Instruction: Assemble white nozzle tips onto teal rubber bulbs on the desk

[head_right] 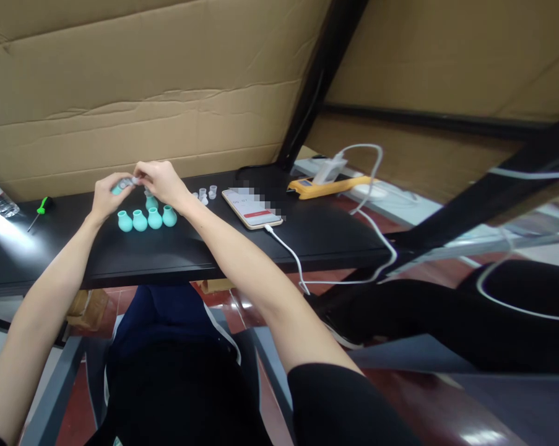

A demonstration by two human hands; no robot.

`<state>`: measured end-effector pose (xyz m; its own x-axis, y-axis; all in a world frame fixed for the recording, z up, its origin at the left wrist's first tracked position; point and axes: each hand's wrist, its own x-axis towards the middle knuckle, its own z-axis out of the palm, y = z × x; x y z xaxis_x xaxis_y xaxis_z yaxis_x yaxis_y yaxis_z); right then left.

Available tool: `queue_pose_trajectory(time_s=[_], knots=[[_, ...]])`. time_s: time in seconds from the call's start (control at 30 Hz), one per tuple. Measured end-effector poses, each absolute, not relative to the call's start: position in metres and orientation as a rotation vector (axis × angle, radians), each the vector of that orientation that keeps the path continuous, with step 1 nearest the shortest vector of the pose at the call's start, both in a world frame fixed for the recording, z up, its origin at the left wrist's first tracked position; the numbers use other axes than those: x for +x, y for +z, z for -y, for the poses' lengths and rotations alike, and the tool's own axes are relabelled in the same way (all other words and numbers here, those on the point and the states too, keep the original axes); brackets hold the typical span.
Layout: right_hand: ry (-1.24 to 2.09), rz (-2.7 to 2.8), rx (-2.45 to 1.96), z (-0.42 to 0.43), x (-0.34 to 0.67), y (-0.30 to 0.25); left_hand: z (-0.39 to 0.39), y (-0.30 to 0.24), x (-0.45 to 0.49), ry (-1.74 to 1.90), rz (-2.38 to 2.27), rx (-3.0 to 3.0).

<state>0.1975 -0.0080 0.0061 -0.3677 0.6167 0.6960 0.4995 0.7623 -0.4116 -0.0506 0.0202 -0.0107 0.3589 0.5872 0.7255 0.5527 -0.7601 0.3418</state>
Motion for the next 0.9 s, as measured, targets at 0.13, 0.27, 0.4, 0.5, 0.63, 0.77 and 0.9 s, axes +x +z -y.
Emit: queue_pose_trajectory(time_s=[0.13, 0.27, 0.4, 0.5, 0.63, 0.77, 0.9], knots=[[0.191, 1.993, -0.830, 0.009, 0.197, 0.004, -0.016, -0.004, -0.050, 1.338, -1.116, 2.567], [0.230, 1.923, -0.823, 0.007, 0.194, 0.000, -0.013, -0.002, -0.049, 1.331, -1.146, 2.581], [0.166, 1.847, -0.800, 0.000, 0.191, -0.004, -0.013, -0.005, -0.045, 1.430, -1.152, 2.603], [0.093, 1.803, -0.785, -0.007, 0.192, -0.008, -0.015, -0.007, -0.042, 1.476, -1.160, 2.664], [0.039, 1.796, -0.768, -0.015, 0.194, -0.013, -0.014, -0.008, -0.041, 1.487, -1.154, 2.738], [-0.046, 1.853, -0.713, -0.020, 0.196, -0.013, -0.012, -0.004, -0.042, 1.591, -1.086, 2.760], [-0.186, 1.924, -0.644, -0.022, 0.194, -0.009, -0.010, 0.001, -0.043, 1.625, -1.105, 2.792]])
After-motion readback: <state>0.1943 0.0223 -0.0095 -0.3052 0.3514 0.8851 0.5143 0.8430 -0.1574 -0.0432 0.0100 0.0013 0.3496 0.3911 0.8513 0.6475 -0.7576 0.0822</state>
